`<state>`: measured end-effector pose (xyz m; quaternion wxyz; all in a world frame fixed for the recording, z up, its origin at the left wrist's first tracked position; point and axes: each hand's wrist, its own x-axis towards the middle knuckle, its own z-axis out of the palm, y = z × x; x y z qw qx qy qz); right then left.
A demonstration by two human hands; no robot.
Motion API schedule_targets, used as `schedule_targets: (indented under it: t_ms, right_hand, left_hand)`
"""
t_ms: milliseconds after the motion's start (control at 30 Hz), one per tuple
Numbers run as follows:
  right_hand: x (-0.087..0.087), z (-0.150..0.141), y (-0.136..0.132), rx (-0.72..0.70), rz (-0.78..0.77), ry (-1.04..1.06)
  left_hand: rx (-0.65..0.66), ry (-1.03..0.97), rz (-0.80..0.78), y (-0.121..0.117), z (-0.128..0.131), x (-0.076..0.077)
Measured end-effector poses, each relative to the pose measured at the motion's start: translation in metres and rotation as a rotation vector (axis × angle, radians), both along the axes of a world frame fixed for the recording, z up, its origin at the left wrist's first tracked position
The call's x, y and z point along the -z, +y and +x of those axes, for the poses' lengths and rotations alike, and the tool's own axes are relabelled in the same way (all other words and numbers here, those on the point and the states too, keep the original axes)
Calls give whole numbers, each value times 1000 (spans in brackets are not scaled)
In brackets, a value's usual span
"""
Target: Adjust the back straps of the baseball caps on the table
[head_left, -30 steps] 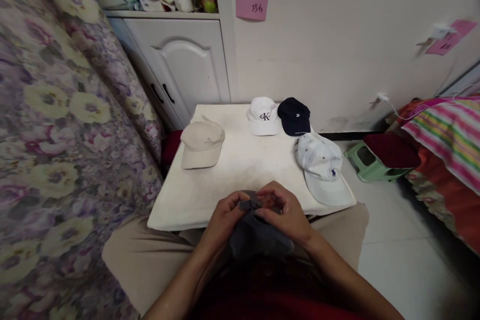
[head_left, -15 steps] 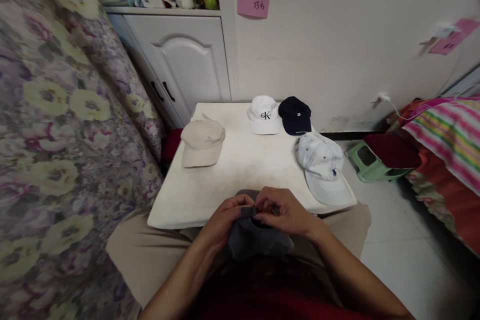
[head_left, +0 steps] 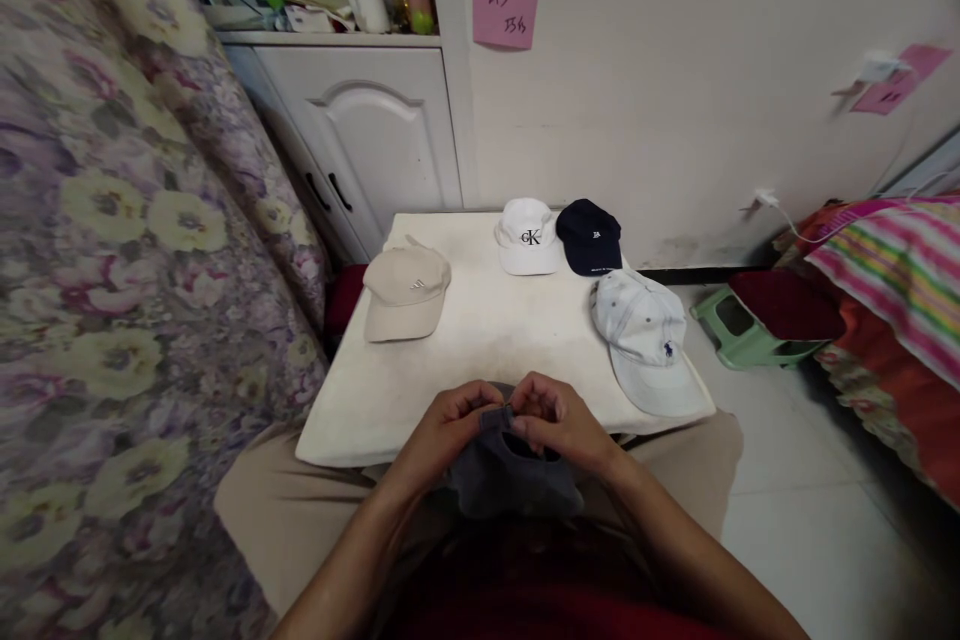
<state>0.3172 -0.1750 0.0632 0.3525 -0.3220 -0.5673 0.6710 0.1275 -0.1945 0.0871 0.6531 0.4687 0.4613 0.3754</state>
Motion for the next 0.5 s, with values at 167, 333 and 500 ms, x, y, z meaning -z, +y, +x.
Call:
schedule_targets:
  t_ms: [167, 333, 500]
  right_hand:
    - [0, -10, -9, 103, 99, -88]
    - [6, -12, -15, 248, 480, -324]
    - [6, -13, -14, 184, 302, -249]
  left_hand:
    - [-21, 36, 103, 0, -1, 4]
    - [-84, -16, 51, -2, 0, 9]
    - [-107, -94, -5, -4, -3, 16]
